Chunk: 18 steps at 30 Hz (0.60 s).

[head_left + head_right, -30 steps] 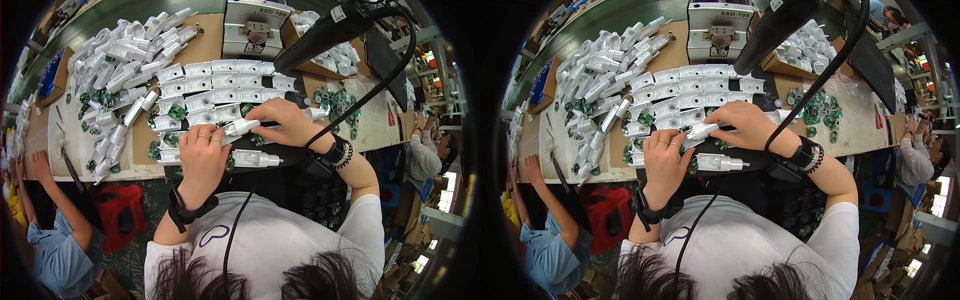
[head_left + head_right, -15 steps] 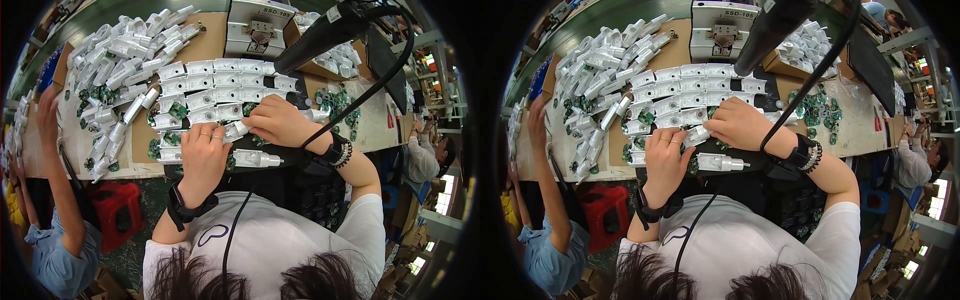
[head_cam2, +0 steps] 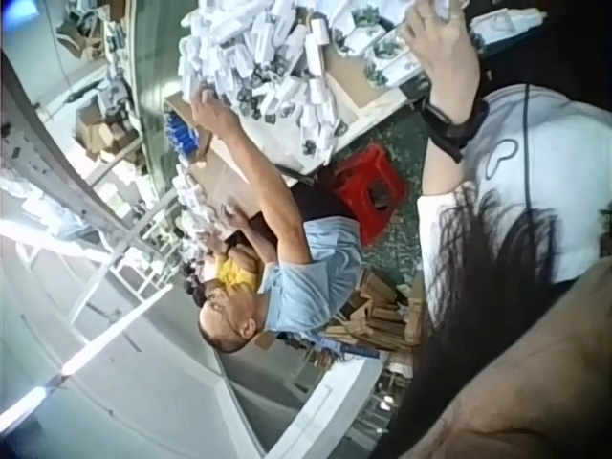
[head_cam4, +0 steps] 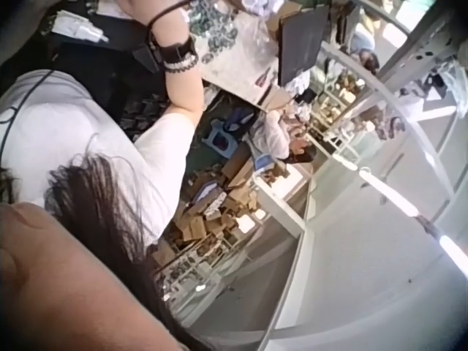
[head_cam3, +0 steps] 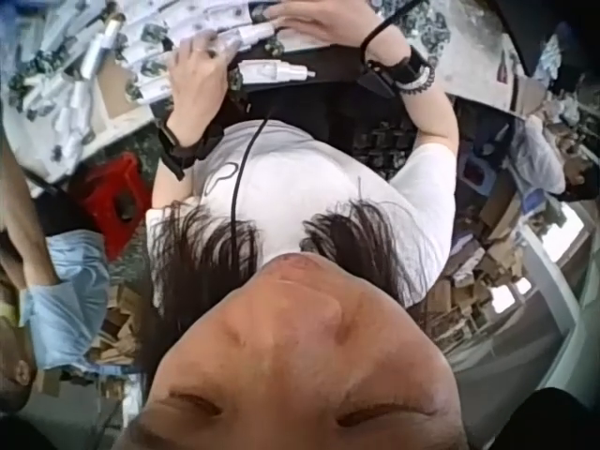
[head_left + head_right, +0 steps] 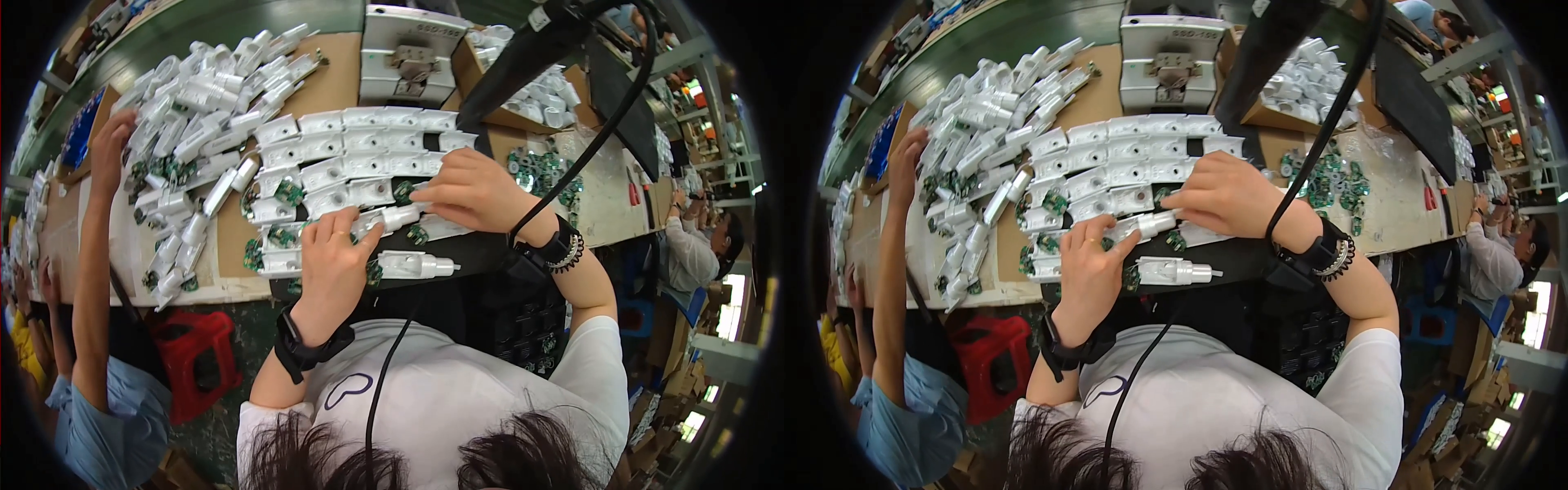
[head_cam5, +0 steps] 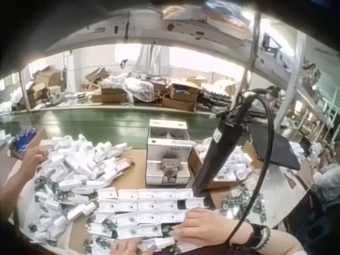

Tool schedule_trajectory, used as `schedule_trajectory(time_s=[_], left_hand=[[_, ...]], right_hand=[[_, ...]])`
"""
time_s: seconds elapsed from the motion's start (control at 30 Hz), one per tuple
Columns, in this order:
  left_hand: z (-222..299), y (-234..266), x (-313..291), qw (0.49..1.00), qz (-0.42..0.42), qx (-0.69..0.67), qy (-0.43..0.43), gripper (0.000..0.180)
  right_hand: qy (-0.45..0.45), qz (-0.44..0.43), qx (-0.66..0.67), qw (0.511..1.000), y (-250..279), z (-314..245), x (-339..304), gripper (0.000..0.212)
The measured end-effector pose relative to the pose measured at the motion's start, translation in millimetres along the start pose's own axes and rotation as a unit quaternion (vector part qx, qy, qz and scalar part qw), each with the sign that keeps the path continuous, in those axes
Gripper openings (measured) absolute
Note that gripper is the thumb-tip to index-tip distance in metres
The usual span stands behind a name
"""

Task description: Assembling electronic circuit boards into plastic housings and using a power tool to secure components.

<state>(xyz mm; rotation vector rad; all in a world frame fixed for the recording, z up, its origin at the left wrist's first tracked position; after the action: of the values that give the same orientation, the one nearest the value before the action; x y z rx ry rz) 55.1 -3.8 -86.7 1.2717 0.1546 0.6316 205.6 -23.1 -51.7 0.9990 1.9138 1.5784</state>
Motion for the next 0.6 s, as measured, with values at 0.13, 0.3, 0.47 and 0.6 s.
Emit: schedule_trajectory(time_s=[0.13,0.3,0.47,0.6], left_hand=[[-1,0,-4,1.000,-0.006,-0.027,-0.002,0.030],[-3,2,-4,0.999,-0.013,-0.043,0.003,0.029],[-2,2,-3,0.998,-0.016,-0.056,0.007,0.027],[-6,0,-4,0.997,-0.021,-0.066,0.015,0.026]], right_hand=[[-0.095,0.100,-0.017,0.990,51,37,-39,0.019],[-0.266,0.316,-0.045,0.910,103,100,-112,0.014],[-0.498,0.183,-0.064,0.845,101,162,-172,0.024],[-0.520,0.132,-0.103,0.838,76,158,-167,0.031]])
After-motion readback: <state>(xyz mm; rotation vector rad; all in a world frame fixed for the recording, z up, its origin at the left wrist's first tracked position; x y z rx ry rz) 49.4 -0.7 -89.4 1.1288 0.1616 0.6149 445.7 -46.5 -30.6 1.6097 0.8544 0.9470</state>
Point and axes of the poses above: each hand's wrist, its own x-axis towards the middle knuckle, its own y-axis out of the back of the hand, z = x × y, the point moved 8 cm from there along x, towards the middle knuckle, and after that the axes turned 11 degrees about -z, right-handed, at the moved point
